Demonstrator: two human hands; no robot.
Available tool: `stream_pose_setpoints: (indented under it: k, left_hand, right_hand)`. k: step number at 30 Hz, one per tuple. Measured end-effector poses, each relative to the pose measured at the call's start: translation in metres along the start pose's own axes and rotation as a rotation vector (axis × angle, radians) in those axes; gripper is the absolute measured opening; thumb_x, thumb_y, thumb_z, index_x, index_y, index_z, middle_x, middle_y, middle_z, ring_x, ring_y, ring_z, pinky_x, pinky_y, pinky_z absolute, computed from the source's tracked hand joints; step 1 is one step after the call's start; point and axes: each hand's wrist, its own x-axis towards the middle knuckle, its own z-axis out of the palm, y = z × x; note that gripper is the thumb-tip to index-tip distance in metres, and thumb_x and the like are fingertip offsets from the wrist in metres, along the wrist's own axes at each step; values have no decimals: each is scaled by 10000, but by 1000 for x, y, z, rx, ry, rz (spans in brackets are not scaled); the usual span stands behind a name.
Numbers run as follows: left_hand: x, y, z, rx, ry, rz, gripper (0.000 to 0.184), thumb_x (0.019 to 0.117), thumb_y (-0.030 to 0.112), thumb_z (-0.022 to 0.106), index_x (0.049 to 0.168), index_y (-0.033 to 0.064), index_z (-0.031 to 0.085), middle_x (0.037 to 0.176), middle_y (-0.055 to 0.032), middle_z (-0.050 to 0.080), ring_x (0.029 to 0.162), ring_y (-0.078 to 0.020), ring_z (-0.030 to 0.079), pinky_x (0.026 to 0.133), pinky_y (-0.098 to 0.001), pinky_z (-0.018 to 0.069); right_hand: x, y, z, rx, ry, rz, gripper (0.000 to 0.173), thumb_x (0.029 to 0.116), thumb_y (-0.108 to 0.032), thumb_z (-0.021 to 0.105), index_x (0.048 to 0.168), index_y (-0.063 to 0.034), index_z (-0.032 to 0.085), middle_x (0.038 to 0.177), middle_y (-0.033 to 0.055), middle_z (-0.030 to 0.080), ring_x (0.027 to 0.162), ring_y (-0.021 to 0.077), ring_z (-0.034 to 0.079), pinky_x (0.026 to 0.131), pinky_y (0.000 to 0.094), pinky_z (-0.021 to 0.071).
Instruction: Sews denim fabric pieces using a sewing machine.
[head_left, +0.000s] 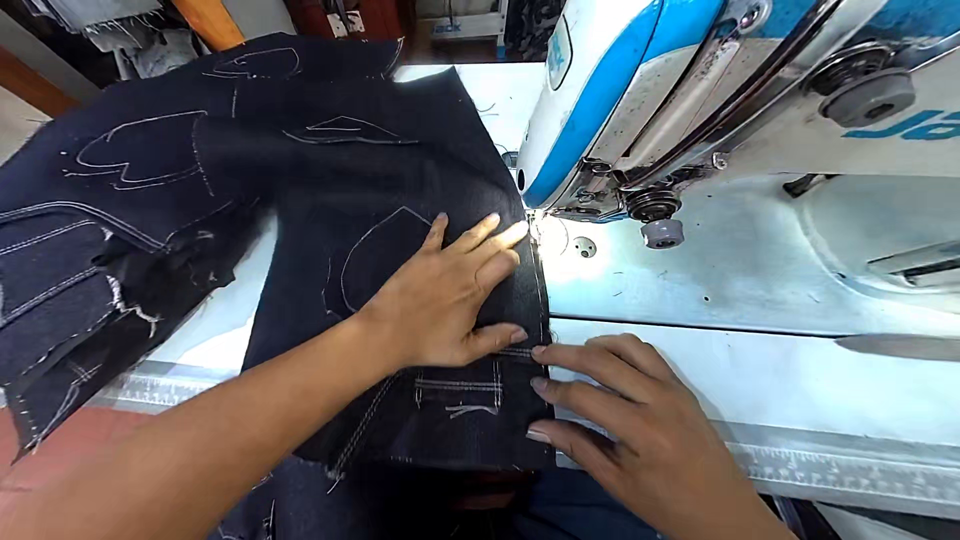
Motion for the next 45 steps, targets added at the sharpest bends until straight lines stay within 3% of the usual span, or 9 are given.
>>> stream_pose_setpoints:
  k: [3,8,12,14,16,19,24,41,45]
  left_hand:
    - [2,7,5,-29,27,-73,737,892,742,501,1308,144,612,1594,1,461,1531,-257,332,1170,-684,263]
    - [22,-15,7,-207,6,-41,853,844,729,627,1353,51,536,1614,-79,423,1550,-223,293,1251,-637,103]
    - [20,-17,-1,-73,43,-10,805,869,738,586,1288,52,597,1600,-144,428,1536,-324,314,1217,-689,141]
    - [-7,3,-16,74,136,87,453,1002,468,566,1132,53,692,1488,-207,526,1442,-424,434,1142,-738,290]
    - [-47,14,-18,-109,243,325,179,984,97,536,954,113,712,1185,-88,699,1256,-279,616,1150,-598,405]
    - [-65,-3,0,-411,90,507,356,1004,17,458,1150,141,758,1296,-32,707,1360,-235,564,1236,-590,301]
    - [-39,-28,1,-310,34,545,418,981,3,480,1270,170,732,1398,-7,656,1438,-237,485,1251,-620,236]
    - [37,-73,-4,-208,51,423,524,932,-88,457,1320,163,705,1401,-23,653,1411,-256,517,1199,-633,304]
    - [64,-93,-59,140,-188,667,516,954,-37,492,1398,177,645,1477,-52,596,1428,-308,491,1194,-557,339]
  right_hand:
    - [-8,5,-8,-7,-10,7,297,1016,-512,565,1069,-291,757,1282,-94,697,1056,137,620,866,330,470]
    - [1,11,-7,-41,-21,24,326,1008,-530,561,1091,-306,782,1279,-84,700,1097,141,629,896,352,503]
    - [4,4,1,-68,7,51,342,1010,-540,542,1112,-319,782,1302,-109,687,1084,151,627,857,378,490]
    - [3,5,2,-61,8,59,343,1014,-541,533,1124,-326,777,1321,-117,679,1092,150,620,853,381,477]
    - [4,7,1,-45,-1,58,351,1010,-547,535,1119,-313,773,1328,-114,674,1113,156,615,861,383,473]
    - [12,14,-4,-68,-39,32,391,1001,-553,543,1155,-281,777,1365,-98,655,1131,167,611,890,374,496]
    - [45,35,-12,-93,-84,-47,409,957,-566,582,1141,-265,789,1369,-51,656,1142,224,617,854,410,523]
    - [58,49,-3,-165,7,-22,494,963,-542,558,1203,-162,762,1271,15,701,1124,253,608,897,409,491]
    - [59,49,-4,-151,-5,-10,488,954,-540,577,1185,-156,770,1268,15,705,1120,249,610,904,404,489]
